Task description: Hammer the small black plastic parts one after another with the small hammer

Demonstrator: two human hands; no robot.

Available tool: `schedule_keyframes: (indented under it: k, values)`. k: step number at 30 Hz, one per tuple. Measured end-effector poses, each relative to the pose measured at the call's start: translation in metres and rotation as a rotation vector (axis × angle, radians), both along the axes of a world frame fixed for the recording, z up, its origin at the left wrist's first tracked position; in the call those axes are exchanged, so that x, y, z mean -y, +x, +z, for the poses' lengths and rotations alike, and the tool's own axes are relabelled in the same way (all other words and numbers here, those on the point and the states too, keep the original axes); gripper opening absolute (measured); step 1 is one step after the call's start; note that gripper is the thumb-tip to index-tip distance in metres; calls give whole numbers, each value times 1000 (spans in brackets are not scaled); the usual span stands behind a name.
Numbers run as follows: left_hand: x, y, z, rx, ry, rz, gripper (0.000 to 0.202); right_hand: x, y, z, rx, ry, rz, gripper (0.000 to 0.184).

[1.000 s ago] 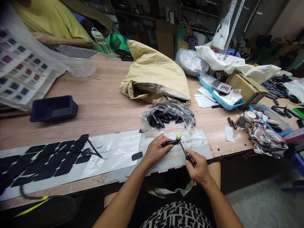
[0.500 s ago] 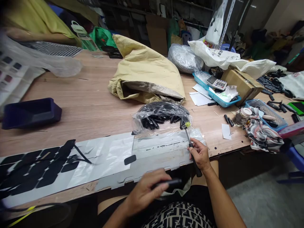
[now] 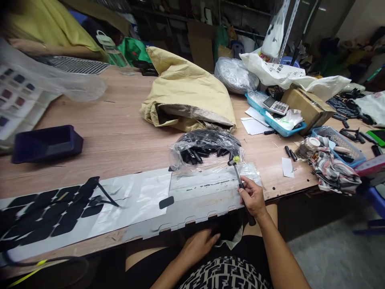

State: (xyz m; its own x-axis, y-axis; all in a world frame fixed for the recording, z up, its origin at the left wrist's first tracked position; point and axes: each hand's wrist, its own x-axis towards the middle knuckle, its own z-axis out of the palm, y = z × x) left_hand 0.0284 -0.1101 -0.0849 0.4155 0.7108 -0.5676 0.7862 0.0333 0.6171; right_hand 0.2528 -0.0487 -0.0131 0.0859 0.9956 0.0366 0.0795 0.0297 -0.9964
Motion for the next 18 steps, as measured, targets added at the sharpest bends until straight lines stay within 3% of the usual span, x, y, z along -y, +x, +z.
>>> schedule_keyframes:
  k: [3,5,7,8,11,13,15,18]
  values:
    - [-8,-2,49,215,-72,-201,33,0,0,-1,11,6,0,41]
    - [-24,-2,83,417,-176,-269,37,-1,1,-3,12,11,4,41]
    - [-52,-3,108,489,-94,-137,43,-2,1,-4,21,16,16,41]
    - [-69,-3,115,449,25,-5,45,-2,1,-5,26,19,21,42]
    - [-128,-7,123,79,384,429,47,-2,1,-6,28,28,28,42]
    - [-164,-11,121,-143,529,647,45,-1,1,-6,23,34,28,41]
    - [-190,-15,116,-286,575,768,42,-1,1,-6,25,46,26,41]
    - [-211,-16,109,-364,572,814,42,0,1,-6,40,56,24,41]
